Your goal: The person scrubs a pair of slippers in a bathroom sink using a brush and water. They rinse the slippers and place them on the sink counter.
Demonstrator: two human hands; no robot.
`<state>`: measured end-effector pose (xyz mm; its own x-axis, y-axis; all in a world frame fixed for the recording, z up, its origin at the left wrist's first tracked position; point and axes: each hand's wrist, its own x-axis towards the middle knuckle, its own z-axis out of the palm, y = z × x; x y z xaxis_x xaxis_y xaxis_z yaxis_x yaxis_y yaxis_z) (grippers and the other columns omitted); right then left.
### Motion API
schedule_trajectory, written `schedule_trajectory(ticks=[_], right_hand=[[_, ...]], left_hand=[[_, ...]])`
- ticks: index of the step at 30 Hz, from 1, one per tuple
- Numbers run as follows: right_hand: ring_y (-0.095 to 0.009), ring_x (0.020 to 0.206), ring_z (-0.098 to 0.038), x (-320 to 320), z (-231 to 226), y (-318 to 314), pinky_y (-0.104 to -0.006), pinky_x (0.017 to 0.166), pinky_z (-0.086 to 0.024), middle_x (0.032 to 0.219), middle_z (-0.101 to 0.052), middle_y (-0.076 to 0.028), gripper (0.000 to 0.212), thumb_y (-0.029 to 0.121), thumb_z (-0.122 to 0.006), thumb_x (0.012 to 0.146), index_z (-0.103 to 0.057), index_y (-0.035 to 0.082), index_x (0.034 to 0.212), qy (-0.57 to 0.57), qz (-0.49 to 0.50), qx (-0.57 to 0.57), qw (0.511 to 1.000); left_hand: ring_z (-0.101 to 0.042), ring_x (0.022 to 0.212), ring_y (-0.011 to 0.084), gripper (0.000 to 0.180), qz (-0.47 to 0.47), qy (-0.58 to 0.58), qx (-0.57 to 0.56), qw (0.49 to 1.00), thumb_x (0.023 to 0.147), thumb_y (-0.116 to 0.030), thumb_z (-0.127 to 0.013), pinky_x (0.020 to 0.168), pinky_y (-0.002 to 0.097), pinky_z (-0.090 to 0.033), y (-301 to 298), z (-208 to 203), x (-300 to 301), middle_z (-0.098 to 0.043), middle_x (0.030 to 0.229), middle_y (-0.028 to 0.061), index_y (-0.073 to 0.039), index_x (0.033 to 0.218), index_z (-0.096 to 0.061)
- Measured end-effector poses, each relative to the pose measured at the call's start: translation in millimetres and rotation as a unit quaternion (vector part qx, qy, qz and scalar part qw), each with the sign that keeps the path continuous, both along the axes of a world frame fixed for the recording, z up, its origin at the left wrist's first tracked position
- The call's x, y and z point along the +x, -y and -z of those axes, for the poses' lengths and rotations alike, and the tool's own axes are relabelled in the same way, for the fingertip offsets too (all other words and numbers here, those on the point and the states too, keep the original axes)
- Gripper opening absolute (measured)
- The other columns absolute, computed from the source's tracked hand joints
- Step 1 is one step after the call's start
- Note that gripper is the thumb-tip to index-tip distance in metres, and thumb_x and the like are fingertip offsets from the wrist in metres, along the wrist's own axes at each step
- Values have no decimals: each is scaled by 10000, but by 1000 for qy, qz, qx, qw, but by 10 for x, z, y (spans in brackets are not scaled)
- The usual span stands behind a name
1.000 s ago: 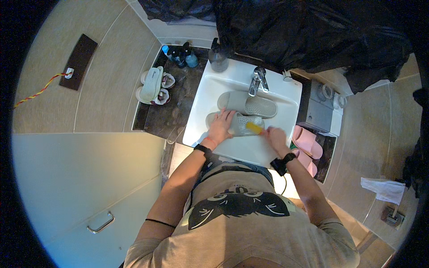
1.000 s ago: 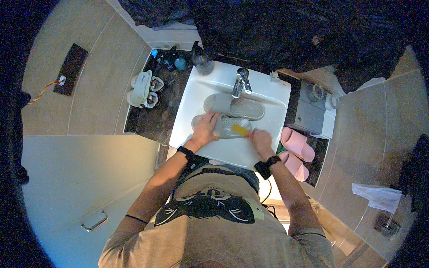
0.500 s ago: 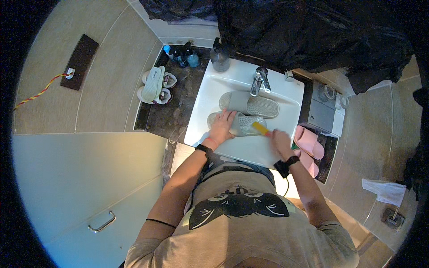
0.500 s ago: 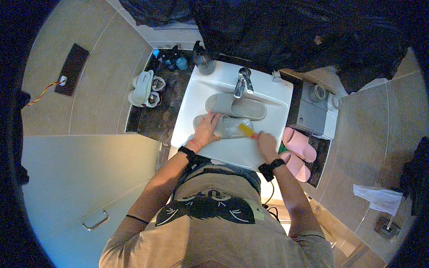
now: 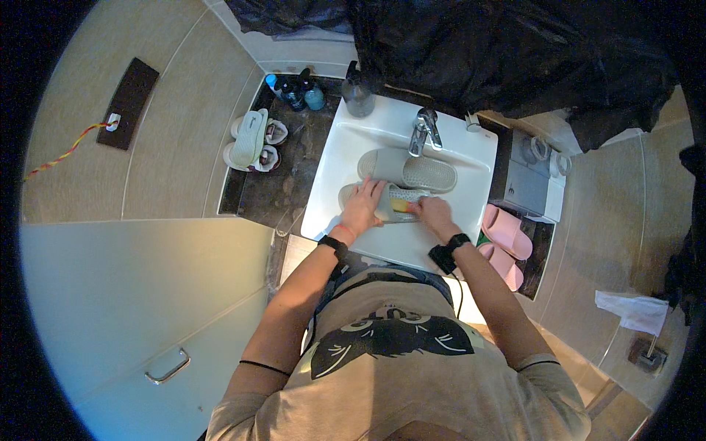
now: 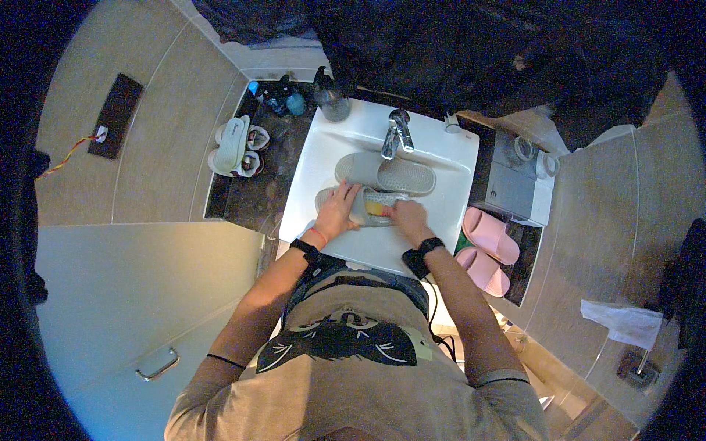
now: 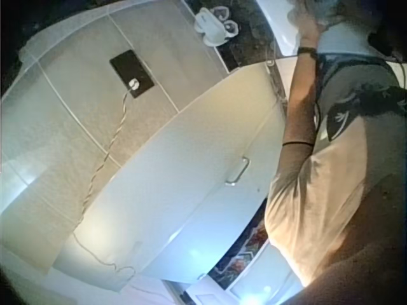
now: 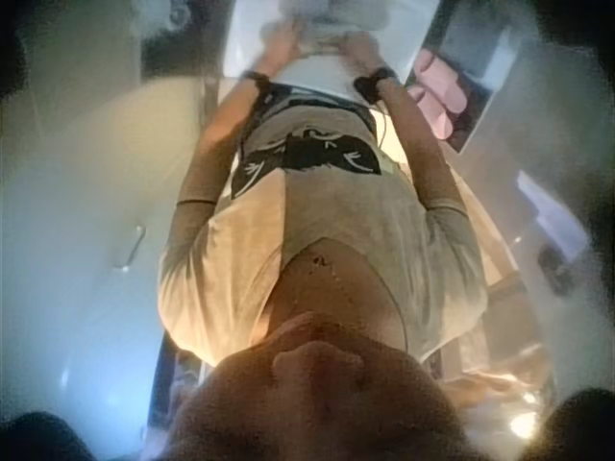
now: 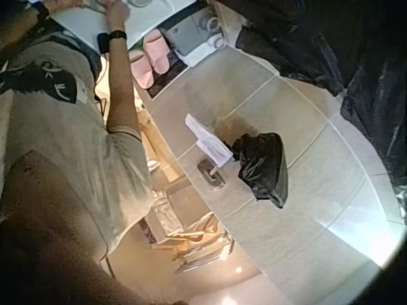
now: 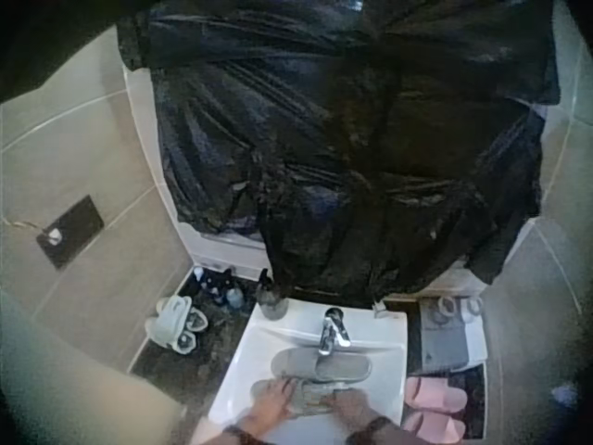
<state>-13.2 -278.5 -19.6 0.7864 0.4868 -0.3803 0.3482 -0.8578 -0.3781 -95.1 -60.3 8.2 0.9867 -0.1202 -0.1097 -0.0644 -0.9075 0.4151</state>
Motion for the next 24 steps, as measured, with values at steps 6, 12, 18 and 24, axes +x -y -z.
schedule_trajectory(ticks=[6,12,18,24], right_hand=[[-383,739,-675,232,116,267,-488,673,-527,790,-697,-193,458,501,-612,882,-733,62,829,3,14,-5,1000],[-382,765,-685,3,109,-473,-498,679,-537,806,-697,-201,455,473,-596,900,-730,42,841,42,-37,22,998],[-361,731,-682,300,-180,20,-501,650,-530,753,-685,-189,436,470,-586,912,-723,64,829,9,7,-47,999],[-382,744,-668,-75,30,-518,-491,666,-518,769,-683,-181,313,366,-600,915,-701,73,862,65,-42,69,995]], left_hand=[[-358,1376,401,1089,-4,-4,-3,1000,528,-256,-920,1115,479,-345,17,-27,-4,-444,1424,162,-58,1444,-364],[-354,1399,344,1086,2,-13,10,1000,547,-243,-912,1117,497,-337,7,21,10,-448,1408,120,-86,1459,-345],[-356,1399,348,1097,-16,-12,-9,1000,528,-224,-920,1109,497,-346,25,26,5,-443,1407,128,-88,1454,-349],[-361,1396,347,1105,-15,-13,-8,1000,526,-230,-921,1115,497,-341,23,35,4,-449,1394,128,-79,1457,-345]])
